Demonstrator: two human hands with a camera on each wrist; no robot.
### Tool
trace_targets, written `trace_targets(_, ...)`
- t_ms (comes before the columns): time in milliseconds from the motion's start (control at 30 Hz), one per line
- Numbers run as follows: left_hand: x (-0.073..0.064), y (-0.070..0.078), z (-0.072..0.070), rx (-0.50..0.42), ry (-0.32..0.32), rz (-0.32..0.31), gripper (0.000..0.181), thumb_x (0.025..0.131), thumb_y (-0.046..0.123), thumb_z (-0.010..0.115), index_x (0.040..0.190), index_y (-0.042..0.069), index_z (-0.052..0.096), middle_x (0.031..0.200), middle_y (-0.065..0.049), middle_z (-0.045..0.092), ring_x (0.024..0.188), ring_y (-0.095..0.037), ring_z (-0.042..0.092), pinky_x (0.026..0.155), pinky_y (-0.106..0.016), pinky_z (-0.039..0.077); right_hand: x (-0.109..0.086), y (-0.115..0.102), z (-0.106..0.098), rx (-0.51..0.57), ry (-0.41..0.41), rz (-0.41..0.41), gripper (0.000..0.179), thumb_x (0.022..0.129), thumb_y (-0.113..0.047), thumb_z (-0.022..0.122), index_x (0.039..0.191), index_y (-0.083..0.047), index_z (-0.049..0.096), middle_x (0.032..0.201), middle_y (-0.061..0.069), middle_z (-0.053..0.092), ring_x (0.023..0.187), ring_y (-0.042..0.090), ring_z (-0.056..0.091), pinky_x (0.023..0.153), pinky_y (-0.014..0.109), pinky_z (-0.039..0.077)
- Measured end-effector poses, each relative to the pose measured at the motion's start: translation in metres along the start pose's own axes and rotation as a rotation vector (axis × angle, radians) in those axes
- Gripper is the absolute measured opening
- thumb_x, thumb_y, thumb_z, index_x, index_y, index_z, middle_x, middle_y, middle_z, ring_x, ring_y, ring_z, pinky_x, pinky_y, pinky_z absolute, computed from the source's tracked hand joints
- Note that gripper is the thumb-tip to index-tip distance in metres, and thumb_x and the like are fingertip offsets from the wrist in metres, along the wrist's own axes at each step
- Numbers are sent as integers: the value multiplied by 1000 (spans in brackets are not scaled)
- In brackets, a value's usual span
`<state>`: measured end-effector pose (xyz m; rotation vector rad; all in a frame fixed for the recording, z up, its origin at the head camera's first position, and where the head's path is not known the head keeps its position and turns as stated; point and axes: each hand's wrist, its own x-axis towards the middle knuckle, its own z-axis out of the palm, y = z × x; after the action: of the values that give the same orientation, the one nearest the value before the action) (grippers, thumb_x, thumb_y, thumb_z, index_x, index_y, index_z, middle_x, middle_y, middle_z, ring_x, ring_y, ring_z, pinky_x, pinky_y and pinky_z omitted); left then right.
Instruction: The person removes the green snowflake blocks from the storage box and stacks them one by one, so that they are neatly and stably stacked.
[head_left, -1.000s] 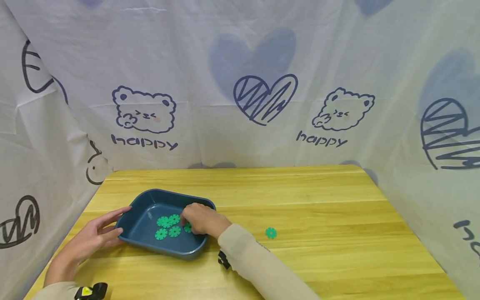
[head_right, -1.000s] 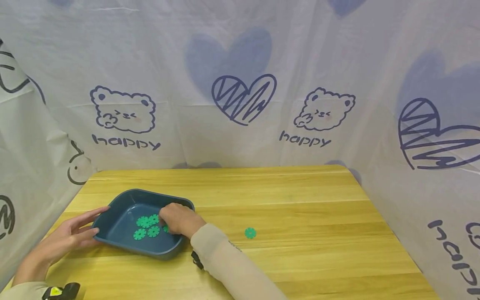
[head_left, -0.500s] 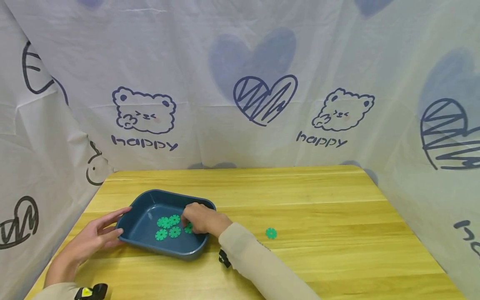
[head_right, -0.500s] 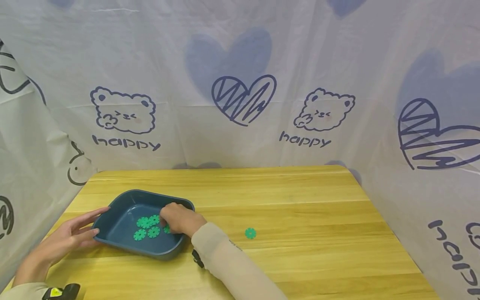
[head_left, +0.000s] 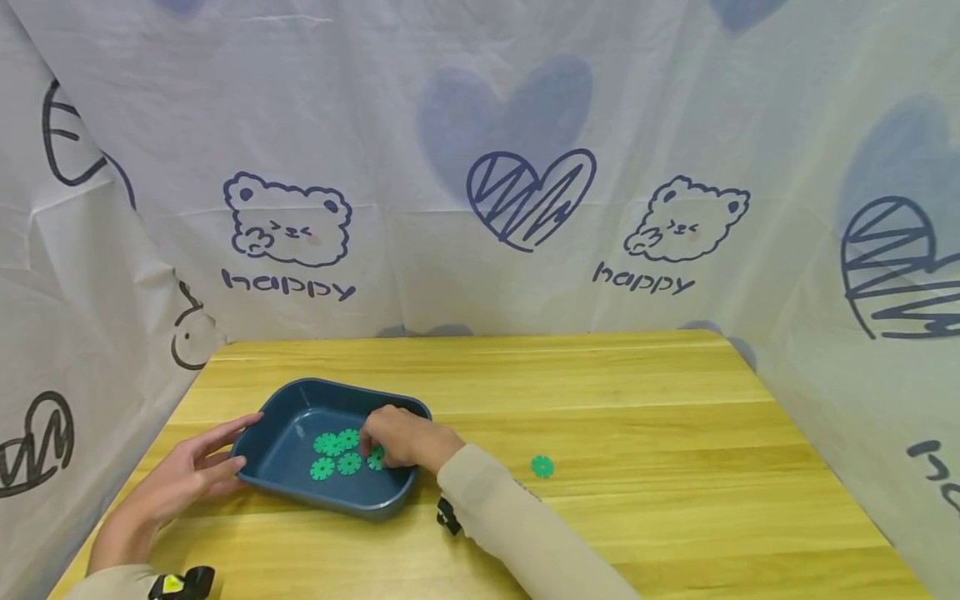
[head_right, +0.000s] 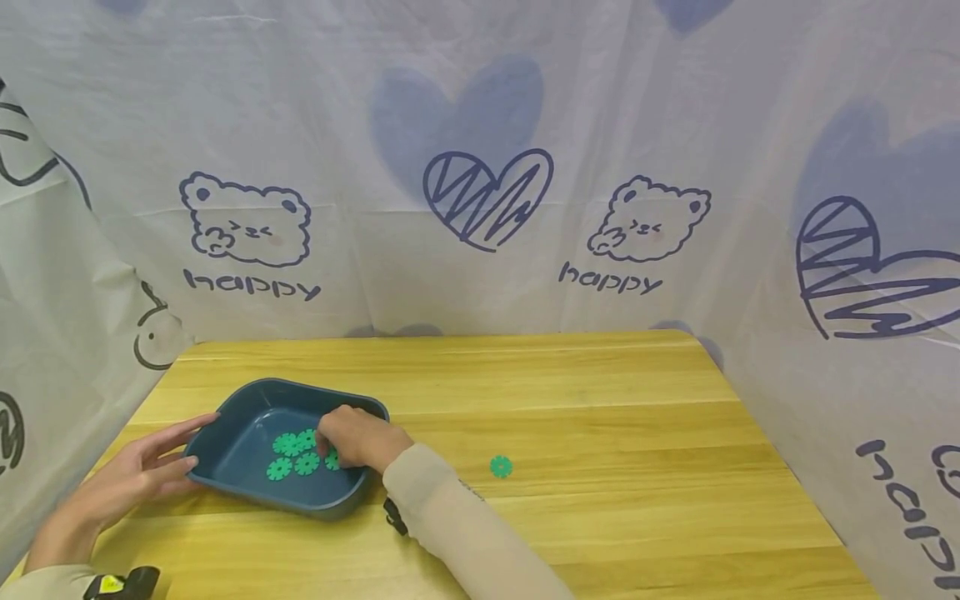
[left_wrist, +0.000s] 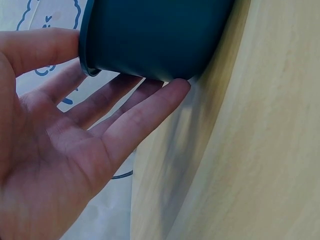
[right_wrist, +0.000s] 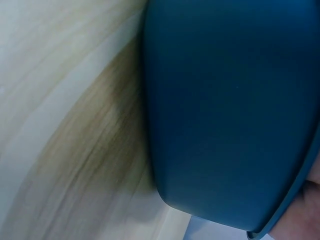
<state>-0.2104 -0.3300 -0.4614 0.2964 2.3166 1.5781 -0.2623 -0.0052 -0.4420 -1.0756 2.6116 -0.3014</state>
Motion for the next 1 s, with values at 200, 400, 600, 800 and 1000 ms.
trace_targets(200,1,1,-1,-2,-4,10,65,105,13,59,163,9,30,145,24,38,112,12,59,89,-31,63,0,1,-2,-16,2,-2,27,91,-1,75,110,-20,79,121,-6,73,117,11,67,91,17,57)
trace_targets(400,2,3,-1,-4,-10,17,66,105,12,59,163,8,29,138,33,38,112,13,59,89,-30,63,-2,1,-6,-5,13,-5,27,90,-4,77,114,-18,79,120,-4,75,114,9,68,88,16,57)
trace_targets(600,2,2,1,6,1,-7,66,104,13,60,163,8,30,150,13,41,111,12,59,89,-31,63,-6,0,-16,47,54,-18,26,88,-9,81,114,-15,79,112,-3,76,101,7,66,86,14,56)
trace_targets(800,1,3,3,20,3,-19,67,104,15,61,163,7,29,164,-34,18,109,14,58,88,-33,64,-18,4,-29,130,105,-31,26,88,-10,81,114,-13,79,110,-1,75,98,8,64,86,14,55)
trace_targets(1000,-1,6,4,36,11,-21,68,104,17,61,162,6,28,163,-36,17,109,15,58,88,-33,64,-39,13,-40,150,158,-64,26,88,-10,81,114,-10,78,108,0,72,96,11,65,82,11,52)
